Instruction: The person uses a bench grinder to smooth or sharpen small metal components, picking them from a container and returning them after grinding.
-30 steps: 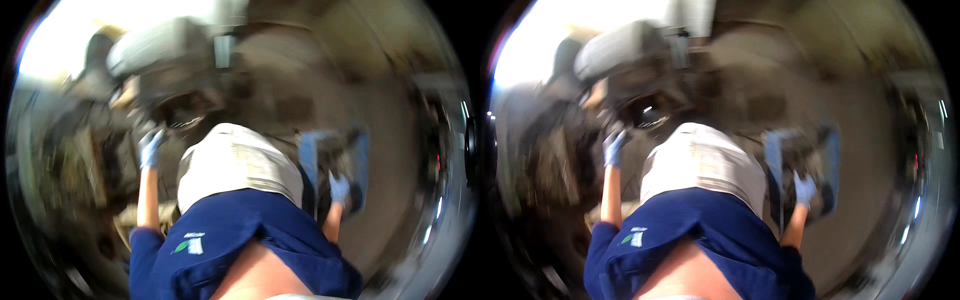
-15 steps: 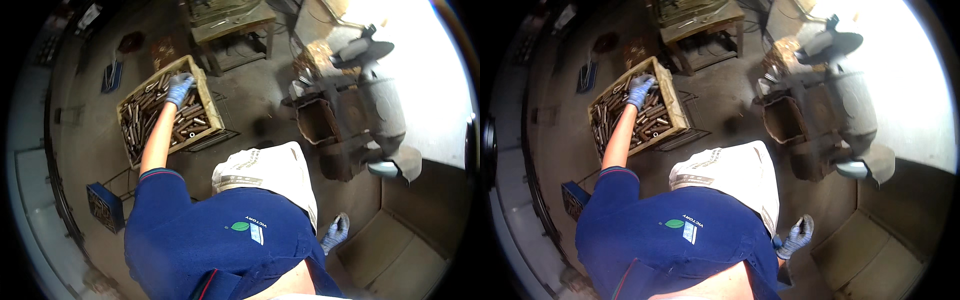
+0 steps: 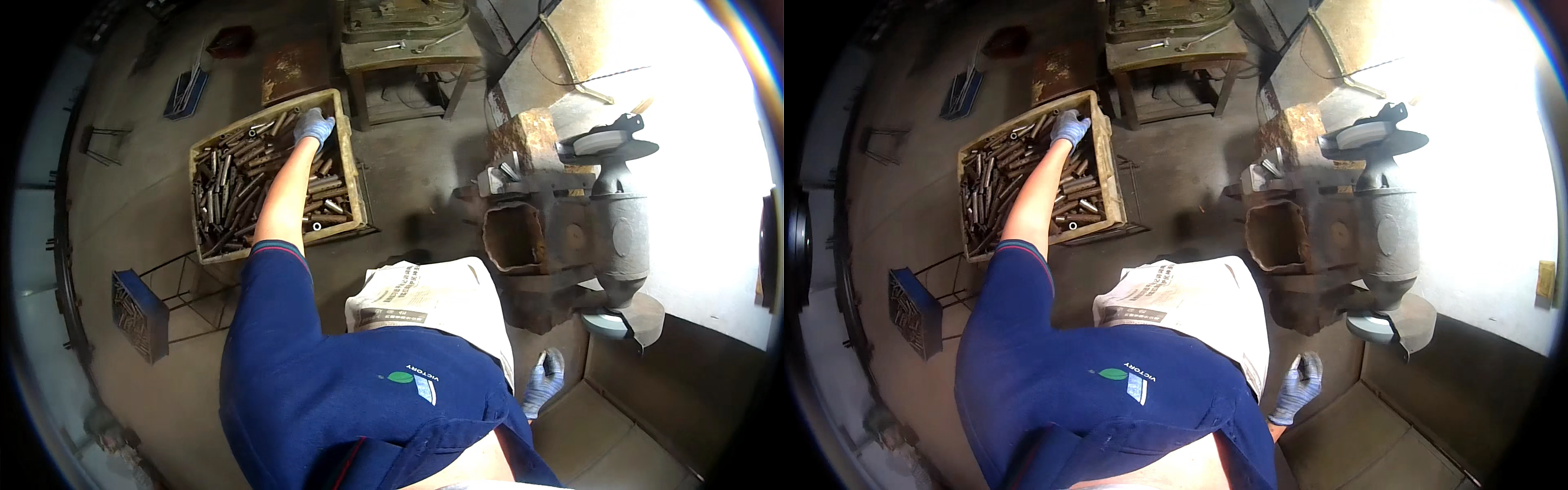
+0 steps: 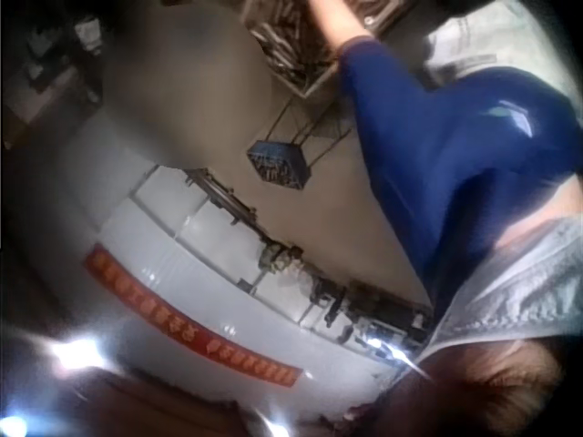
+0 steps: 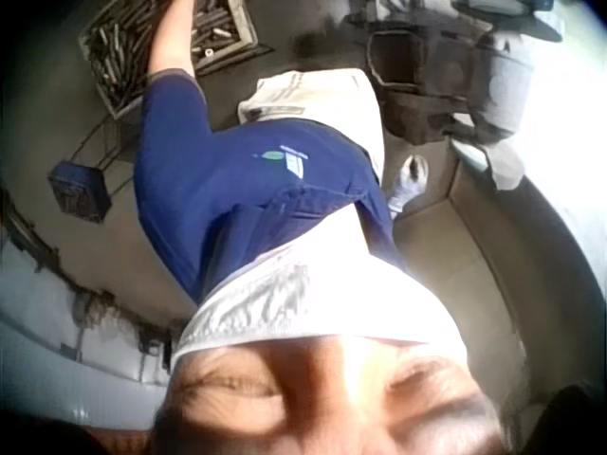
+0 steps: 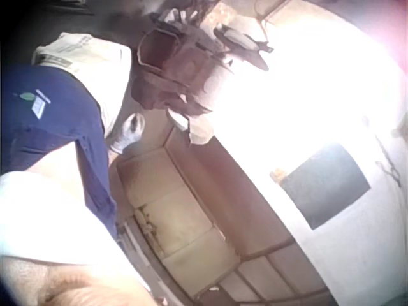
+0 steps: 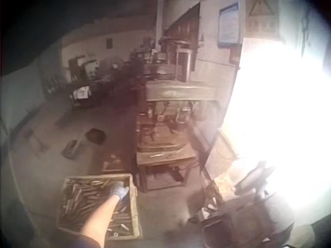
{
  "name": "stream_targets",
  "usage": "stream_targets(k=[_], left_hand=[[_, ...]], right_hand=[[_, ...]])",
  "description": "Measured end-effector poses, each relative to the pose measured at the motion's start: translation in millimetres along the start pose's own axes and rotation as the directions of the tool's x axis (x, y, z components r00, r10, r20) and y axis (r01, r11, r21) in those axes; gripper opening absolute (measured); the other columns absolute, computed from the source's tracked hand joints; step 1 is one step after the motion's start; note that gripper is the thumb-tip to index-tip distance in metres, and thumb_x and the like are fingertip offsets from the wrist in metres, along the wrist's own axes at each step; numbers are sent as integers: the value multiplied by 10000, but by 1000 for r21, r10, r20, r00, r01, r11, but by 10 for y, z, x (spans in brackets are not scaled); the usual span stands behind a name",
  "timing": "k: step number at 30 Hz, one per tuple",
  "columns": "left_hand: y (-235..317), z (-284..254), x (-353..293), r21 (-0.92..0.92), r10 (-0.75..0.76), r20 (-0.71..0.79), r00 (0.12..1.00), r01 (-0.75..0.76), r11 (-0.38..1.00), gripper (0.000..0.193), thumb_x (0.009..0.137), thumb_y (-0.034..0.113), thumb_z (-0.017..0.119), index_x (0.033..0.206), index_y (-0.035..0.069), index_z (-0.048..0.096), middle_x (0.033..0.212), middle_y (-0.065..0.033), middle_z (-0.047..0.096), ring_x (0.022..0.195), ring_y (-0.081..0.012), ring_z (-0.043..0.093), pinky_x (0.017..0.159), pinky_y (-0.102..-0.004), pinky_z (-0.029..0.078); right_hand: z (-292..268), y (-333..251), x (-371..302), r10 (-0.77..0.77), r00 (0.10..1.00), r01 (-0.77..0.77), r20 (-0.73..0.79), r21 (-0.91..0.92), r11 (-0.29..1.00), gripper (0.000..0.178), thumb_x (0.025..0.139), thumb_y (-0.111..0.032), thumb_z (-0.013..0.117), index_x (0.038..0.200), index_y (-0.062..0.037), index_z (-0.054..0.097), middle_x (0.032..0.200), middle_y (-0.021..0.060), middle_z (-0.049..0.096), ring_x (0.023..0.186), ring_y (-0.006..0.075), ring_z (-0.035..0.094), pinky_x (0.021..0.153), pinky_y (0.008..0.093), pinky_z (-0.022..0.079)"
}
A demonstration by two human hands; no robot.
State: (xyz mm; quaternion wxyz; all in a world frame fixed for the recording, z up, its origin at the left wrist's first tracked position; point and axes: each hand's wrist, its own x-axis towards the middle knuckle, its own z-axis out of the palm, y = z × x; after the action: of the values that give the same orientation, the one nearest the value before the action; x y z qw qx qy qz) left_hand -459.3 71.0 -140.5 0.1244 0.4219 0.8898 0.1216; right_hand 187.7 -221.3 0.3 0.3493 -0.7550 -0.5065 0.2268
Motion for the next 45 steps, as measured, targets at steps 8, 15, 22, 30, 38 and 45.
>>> stream_targets(k=[8,15,22,30,38,45], left_hand=[[-338,-291,10,-41,115,-76,990,-118,992,383,812,388,503,927,48,639,907,-203,632,851,-384,610,743,-455,485],[1193,-948,-1517,-926,559,298,774,94,365,211,863,118,603,1017,-24,621,787,-122,653,536,-133,596,485,-214,496],[2927,-521,-2955,-859,876,482,-7,190,475,296,884,167,573,1086,-49,589,885,-92,651,757,-127,628,615,-244,530],[3380,28,-3585,-613,758,562,-331,448,651,353,888,232,582,1068,-72,567,757,-131,636,624,-139,619,495,-218,496],[3654,327,-3801,-671,759,546,-355,357,650,343,892,246,582,1043,-61,558,775,-117,623,686,-170,637,545,-248,520],[3709,513,-3956,-858,866,440,-238,172,483,183,862,56,602,1011,-51,596,833,-60,634,729,-99,596,654,-249,519]], right_hand=[[-2,49,-240,86,994,-85,-68,20,996,208,831,-32,620,1027,38,612,982,106,637,878,154,603,816,271,489],[120,-374,-102,-66,995,73,-72,91,993,146,793,49,591,927,52,649,985,168,643,925,236,615,821,327,493],[403,-1126,526,-323,946,315,-24,300,900,386,668,-90,695,1028,33,629,1135,204,564,930,267,621,788,324,507],[287,-762,258,-144,945,213,-293,221,952,286,739,-2,659,1020,42,629,1130,137,517,976,212,574,842,297,490],[280,-470,173,46,849,185,-526,378,907,186,801,31,621,981,8,661,1096,86,530,967,161,562,838,245,464],[351,-315,183,149,799,154,-583,438,886,208,808,66,586,987,-4,665,1105,75,532,983,146,555,843,240,455]])
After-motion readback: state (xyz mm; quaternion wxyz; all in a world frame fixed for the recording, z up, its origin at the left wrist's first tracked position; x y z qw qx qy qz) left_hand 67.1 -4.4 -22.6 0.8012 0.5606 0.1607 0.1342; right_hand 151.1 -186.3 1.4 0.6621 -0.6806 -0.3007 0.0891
